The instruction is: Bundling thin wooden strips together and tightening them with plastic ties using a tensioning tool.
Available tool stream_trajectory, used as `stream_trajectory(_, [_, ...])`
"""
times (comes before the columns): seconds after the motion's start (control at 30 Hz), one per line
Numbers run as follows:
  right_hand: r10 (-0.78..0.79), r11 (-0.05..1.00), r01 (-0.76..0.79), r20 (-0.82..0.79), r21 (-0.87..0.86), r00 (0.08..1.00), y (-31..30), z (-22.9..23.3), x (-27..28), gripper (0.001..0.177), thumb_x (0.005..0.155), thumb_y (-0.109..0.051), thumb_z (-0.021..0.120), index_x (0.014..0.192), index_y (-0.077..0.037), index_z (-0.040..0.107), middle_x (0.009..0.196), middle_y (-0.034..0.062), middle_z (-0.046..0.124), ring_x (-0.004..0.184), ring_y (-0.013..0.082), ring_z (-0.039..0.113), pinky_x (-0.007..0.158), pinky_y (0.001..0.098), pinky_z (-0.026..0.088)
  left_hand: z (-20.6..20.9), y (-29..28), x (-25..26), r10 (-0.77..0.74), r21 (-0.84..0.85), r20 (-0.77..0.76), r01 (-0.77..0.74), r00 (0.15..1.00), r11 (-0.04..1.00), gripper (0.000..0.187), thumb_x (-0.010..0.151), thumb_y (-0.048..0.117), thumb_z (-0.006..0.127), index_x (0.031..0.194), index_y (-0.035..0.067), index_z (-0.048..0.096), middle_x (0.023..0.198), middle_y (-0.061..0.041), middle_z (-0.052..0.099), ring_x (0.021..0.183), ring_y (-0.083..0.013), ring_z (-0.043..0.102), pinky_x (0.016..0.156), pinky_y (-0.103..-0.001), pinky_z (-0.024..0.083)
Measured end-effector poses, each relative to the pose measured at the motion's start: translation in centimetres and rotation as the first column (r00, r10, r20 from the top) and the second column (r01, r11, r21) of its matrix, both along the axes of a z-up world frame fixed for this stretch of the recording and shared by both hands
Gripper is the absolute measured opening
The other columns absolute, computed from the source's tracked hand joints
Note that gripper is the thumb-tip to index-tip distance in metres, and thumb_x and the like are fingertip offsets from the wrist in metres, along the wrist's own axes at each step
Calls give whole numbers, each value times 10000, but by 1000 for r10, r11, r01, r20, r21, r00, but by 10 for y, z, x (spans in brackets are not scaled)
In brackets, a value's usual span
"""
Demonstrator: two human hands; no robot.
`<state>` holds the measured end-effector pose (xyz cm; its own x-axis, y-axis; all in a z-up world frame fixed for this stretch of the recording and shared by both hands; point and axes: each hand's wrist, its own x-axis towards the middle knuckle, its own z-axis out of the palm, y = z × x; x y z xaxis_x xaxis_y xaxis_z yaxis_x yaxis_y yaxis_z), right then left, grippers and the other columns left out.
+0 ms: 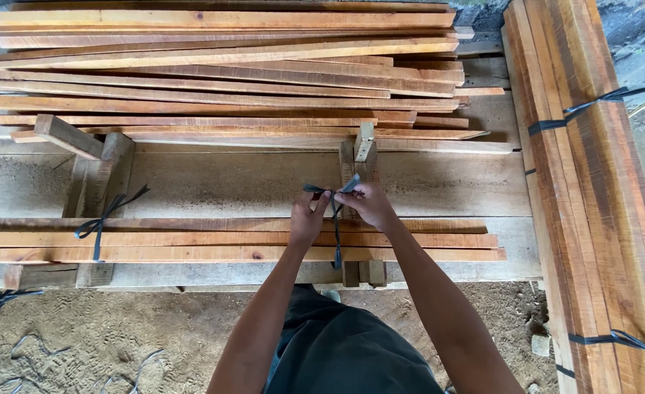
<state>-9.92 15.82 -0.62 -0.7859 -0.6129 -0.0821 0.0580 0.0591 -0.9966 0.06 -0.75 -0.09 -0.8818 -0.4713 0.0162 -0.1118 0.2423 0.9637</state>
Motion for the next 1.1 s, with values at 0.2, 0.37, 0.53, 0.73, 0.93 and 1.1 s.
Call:
stream_trajectory(0.2, [22, 985, 38, 336, -171, 942, -21, 1, -37, 157, 968, -161, 775, 925, -33, 696, 751, 48, 645, 644, 106, 598, 625, 250, 544, -21, 3, -1, -15, 122, -55, 22, 998, 992, 204, 1059, 230, 662, 1178, 99, 764, 898, -125, 780, 919, -242, 766, 851, -444, 573])
stream_trajectory(0.37, [-172, 958, 260, 487, -117, 856, -42, 4, -20, 256, 902, -165, 870, 986, -11, 682, 842, 82, 690, 689, 138, 682, 629, 309, 645, -7, -1, 4, 18, 183, -142, 8, 990, 983, 144, 1057, 160, 668, 1141, 124, 779, 840, -108, 781, 878, -177, 765, 833, -375, 568])
stream_trajectory(0.53, [-36, 992, 67, 276, -104, 960, -22, -7, -7, 297, 888, -90, 870, 1148, 18, 778, 1108, 194, 742, 943, 246, 696, 799, 330, 613, -11, -2, 5, 53, 259, -166, -8, 985, 966, 109, 1035, 125, 696, 1101, 100, 779, 819, -119, 773, 895, -175, 759, 876, -390, 570])
stream_trajectory(0.73, [-69, 996, 59, 143, 74, 987, -14, -5, -12, 277, 978, -217, 811, 1011, 54, 763, 893, 214, 757, 735, 232, 731, 661, 373, 637, 0, -5, -1, -34, 252, -80, 53, 996, 966, 124, 1079, 163, 656, 1129, 91, 744, 920, -167, 775, 950, -261, 766, 890, -469, 586])
stream_trajectory(0.93, [-300, 951, 281, 168, 128, 939, -39, -39, -35, 337, 979, -254, 800, 894, 63, 721, 775, 188, 729, 618, 212, 724, 513, 382, 648, 28, -3, -11, 11, 133, 231, -43, 973, 990, 515, 995, 439, 744, 669, 49, 661, 415, -36, 463, 342, -69, 368, 397, -309, 310])
stream_trajectory(1.1, [-111, 991, 132, 408, -24, 906, -36, -68, -32, 416, 1053, -313, 734, 1174, 83, 695, 984, 229, 738, 845, 290, 768, 711, 421, 693, 15, -11, -13, 1, 143, 182, -28, 983, 989, 462, 1023, 488, 685, 785, 101, 771, 448, -117, 562, 337, -61, 436, 377, -257, 341])
